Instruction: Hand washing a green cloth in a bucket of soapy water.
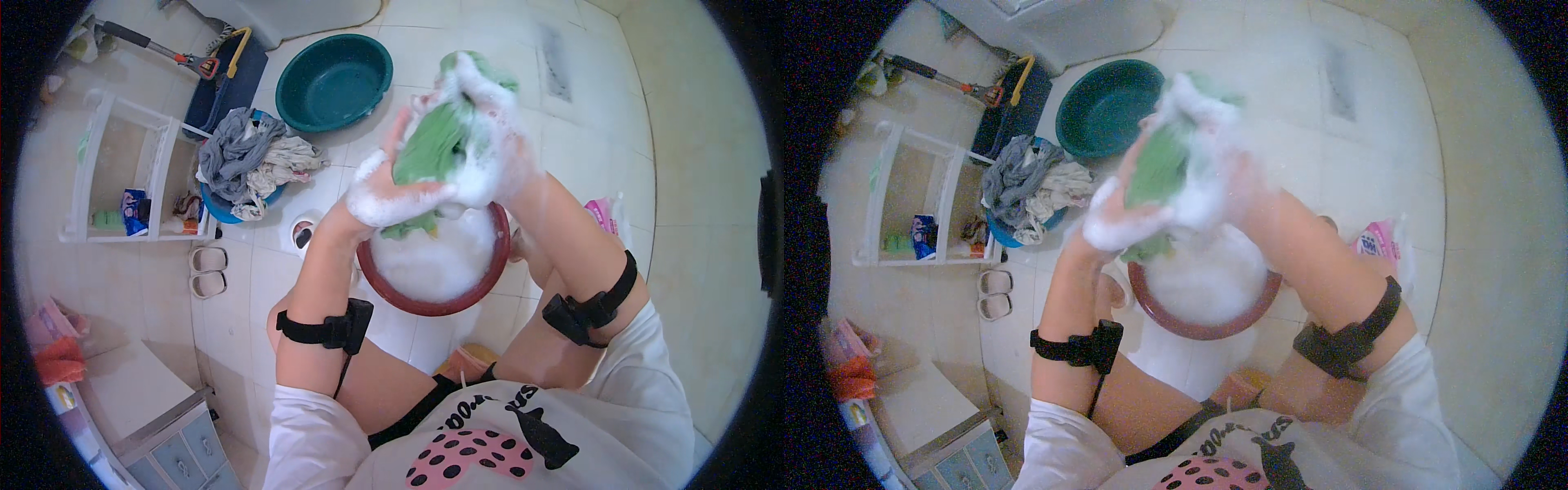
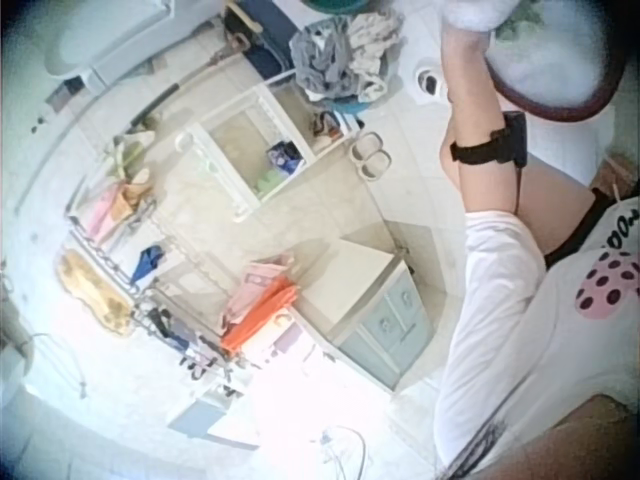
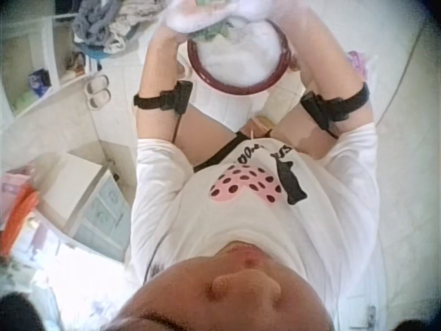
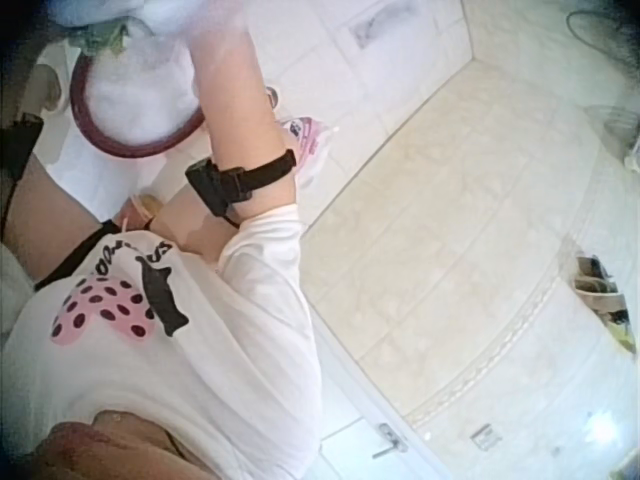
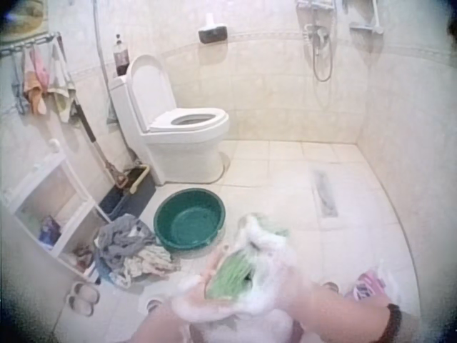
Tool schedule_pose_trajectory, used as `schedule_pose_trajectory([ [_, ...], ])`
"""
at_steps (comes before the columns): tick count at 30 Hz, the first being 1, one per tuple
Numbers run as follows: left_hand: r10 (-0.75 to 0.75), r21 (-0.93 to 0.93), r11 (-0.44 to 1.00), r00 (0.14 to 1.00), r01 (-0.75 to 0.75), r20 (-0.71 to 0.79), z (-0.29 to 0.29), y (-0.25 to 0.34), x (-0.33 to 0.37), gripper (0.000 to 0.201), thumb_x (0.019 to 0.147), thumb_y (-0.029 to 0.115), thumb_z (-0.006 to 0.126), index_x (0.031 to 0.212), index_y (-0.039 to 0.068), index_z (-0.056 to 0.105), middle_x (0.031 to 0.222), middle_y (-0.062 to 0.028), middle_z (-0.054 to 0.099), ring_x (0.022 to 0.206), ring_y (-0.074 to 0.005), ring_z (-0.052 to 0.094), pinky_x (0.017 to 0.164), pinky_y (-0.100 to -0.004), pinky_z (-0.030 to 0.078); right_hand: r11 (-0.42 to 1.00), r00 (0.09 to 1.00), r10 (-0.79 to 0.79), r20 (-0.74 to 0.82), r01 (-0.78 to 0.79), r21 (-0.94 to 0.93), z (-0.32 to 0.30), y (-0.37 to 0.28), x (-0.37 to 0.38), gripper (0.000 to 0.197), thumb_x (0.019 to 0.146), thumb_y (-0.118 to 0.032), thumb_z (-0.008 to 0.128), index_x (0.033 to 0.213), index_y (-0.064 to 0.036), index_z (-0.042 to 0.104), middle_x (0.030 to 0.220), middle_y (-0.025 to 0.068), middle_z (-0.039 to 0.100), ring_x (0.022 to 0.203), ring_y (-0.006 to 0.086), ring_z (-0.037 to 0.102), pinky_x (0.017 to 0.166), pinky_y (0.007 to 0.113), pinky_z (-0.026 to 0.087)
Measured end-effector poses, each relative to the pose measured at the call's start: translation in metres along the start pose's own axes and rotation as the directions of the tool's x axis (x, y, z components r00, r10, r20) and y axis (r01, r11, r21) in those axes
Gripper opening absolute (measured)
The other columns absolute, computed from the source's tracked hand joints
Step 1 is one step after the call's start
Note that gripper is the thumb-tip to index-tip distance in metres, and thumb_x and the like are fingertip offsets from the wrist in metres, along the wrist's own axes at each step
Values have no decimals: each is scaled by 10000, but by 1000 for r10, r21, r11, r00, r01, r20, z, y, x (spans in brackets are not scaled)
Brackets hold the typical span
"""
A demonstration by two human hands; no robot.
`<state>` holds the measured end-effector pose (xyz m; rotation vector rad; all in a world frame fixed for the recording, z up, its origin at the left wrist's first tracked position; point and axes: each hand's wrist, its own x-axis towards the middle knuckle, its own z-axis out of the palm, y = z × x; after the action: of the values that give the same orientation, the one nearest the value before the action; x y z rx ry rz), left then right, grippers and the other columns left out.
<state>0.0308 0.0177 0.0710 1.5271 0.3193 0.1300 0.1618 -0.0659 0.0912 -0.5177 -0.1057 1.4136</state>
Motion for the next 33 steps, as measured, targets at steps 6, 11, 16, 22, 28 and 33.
schedule_pose_trajectory([
  [6,-167,-681,730,952,-56,-258,38,-21,15,658,780,425,512,1250,16,301,1149,-109,474,1033,-232,477,912,-327,359,999,992,-18,126,23,-43,7,-6,1,268,847,-338,440,716,-108,489,622,18,494,677,174,495,671,311,424],
  [11,-340,-943,323,919,-84,-199,42,-8,15,489,775,385,455,1115,34,465,1073,-124,512,1005,-265,479,863,-354,398,870,884,-463,56,466,-160,-28,25,18,205,806,-277,455,701,-103,484,615,36,487,668,176,495,662,321,418],
  [16,-99,-973,107,972,-204,-214,32,-28,21,453,764,357,444,1078,34,493,1069,-130,509,1010,-261,476,846,-366,409,950,938,-312,154,306,63,-25,41,25,212,833,-268,456,894,-69,500,756,70,534,648,175,534,601,323,470],
  [22,19,-914,96,918,-395,-395,12,-28,22,443,756,344,449,1062,27,502,1087,-136,498,1016,-260,473,842,-367,411,964,931,-264,251,264,33,-2,51,27,175,796,-245,490,837,-75,492,838,57,538,783,164,522,713,309,431],
  [28,-64,-878,69,877,-473,-477,-8,16,1,494,756,357,460,1111,14,472,1195,-161,428,1077,-303,428,915,-398,350,407,876,-385,292,445,-798,-10,53,28,478,829,-223,523,1229,-53,324,1143,41,453,1034,138,461,883,271,390],
  [33,85,-860,297,909,-414,-408,-22,23,-2,587,791,347,445,1257,14,318,1272,-185,347,1156,-327,363,967,-419,293,489,662,-674,327,732,-474,0,45,26,538,795,-127,559,1254,-40,293,1191,51,420,1007,158,478,862,294,405],
])
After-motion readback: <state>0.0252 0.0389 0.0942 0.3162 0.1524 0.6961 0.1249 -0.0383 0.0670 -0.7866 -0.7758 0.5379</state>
